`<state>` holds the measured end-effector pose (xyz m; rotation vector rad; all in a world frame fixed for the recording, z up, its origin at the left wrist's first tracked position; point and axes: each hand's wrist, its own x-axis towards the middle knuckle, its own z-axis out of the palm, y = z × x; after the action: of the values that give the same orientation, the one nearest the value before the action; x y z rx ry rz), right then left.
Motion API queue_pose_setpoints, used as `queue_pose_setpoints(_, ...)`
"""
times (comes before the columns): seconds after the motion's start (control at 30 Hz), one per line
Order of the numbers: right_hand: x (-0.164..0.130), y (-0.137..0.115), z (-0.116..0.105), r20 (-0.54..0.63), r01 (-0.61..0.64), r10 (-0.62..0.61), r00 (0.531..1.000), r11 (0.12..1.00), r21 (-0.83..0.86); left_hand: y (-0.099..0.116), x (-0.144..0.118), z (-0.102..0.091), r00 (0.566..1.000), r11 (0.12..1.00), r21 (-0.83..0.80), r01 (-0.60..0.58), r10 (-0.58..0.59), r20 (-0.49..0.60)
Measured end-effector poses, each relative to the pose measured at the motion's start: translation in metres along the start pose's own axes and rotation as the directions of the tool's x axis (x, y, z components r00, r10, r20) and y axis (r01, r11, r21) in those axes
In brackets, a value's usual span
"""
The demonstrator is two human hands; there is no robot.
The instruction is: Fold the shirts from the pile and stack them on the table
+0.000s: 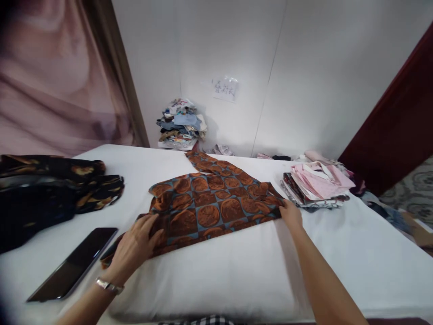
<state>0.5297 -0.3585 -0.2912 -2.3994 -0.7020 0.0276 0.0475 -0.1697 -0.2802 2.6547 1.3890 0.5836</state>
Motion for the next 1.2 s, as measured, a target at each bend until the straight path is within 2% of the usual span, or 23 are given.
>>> queue_pose_setpoints(0.07, -0.008, 0.007, 0.002, -0.017, 0.187, -0.189, 0.982, 0.978, -0.087, -0.002, -0.009, 0.002, 0.977, 0.976, -0.068, -0.205, 0.208, 0.045)
queue_pose_setpoints(0.1, -0.013, 0.009, 0.006, 0.026, 0.314, -0.313, 0.95, 0.946, -0.077, -0.002, -0.014, 0.003, 0.953, 0.955, -0.095, -0.282, 0.29, 0.092)
queue_pose_setpoints(0.13, -0.018, 0.011, 0.011, 0.098, 0.443, -0.438, 0.894, 0.895, -0.047, -0.002, -0.017, 0.004, 0.928, 0.937, -0.109, -0.332, 0.346, 0.141)
queue_pose_setpoints(0.2, -0.027, 0.013, 0.023, 0.265, 0.614, -0.594, 0.759, 0.789, 0.009, -0.001, -0.021, 0.004, 0.9, 0.926, -0.097, -0.365, 0.378, 0.219)
queue_pose_setpoints(0.23, -0.03, 0.013, 0.028, 0.334, 0.651, -0.616, 0.714, 0.759, 0.008, -0.001, -0.021, 0.004, 0.898, 0.93, -0.076, -0.36, 0.367, 0.244)
queue_pose_setpoints(0.27, -0.031, 0.013, 0.033, 0.38, 0.667, -0.613, 0.692, 0.745, -0.014, 0.0, -0.019, 0.004, 0.9, 0.936, -0.052, -0.348, 0.349, 0.261)
queue_pose_setpoints(0.33, -0.027, 0.012, 0.039, 0.403, 0.672, -0.59, 0.7, 0.735, -0.091, 0.003, -0.012, 0.004, 0.907, 0.945, 0.0, -0.328, 0.315, 0.281)
queue_pose_setpoints(0.5, -0.005, 0.005, 0.036, 0.343, 0.609, -0.518, 0.784, 0.751, -0.257, 0.011, 0.014, 0.003, 0.915, 0.954, 0.05, -0.297, 0.269, 0.301)
queue_pose_setpoints(0.57, -0.001, 0.003, 0.029, 0.344, 0.597, -0.504, 0.792, 0.759, -0.261, 0.014, 0.018, 0.0, 0.924, 0.957, 0.035, -0.289, 0.269, 0.271)
queue_pose_setpoints(0.63, -0.001, 0.006, 0.021, 0.345, 0.609, -0.52, 0.782, 0.756, -0.241, 0.015, 0.014, -0.005, 0.932, 0.954, 0.002, -0.299, 0.291, 0.216)
queue_pose_setpoints(0.73, -0.008, 0.025, 0.012, 0.335, 0.618, -0.537, 0.775, 0.754, -0.222, 0.014, -0.003, -0.009, 0.928, 0.947, -0.062, -0.316, 0.322, 0.189)
queue_pose_setpoints(0.87, -0.025, 0.063, 0.01, 0.327, 0.601, -0.526, 0.785, 0.776, -0.195, 0.011, -0.03, -0.01, 0.901, 0.952, -0.126, -0.28, 0.306, 0.307)
queue_pose_setpoints(0.97, -0.034, 0.08, 0.01, 0.31, 0.597, -0.532, 0.788, 0.783, -0.176, 0.008, -0.032, -0.02, 0.886, 0.959, -0.202, -0.197, 0.263, 0.382)
queue_pose_setpoints(1.03, -0.038, 0.076, 0.008, 0.328, 0.589, -0.526, 0.785, 0.797, -0.134, 0.003, -0.016, -0.029, 0.886, 0.952, -0.286, -0.108, 0.223, 0.406)
queue_pose_setpoints(1.1, -0.041, 0.058, 0.005, 0.351, 0.581, -0.534, 0.769, 0.813, -0.037, -0.007, 0.015, -0.035, 0.92, 0.945, -0.326, -0.015, 0.14, 0.365)
queue_pose_setpoints(1.17, -0.046, 0.028, 0.004, 0.343, 0.566, -0.553, 0.759, 0.821, 0.071, -0.021, 0.054, -0.033, 0.958, 0.962, -0.25, 0.106, -0.032, 0.286)
queue_pose_setpoints(1.2, -0.049, 0.009, 0.006, 0.33, 0.561, -0.563, 0.758, 0.821, 0.111, -0.029, 0.073, -0.029, 0.956, 0.968, -0.164, 0.191, -0.146, 0.254)
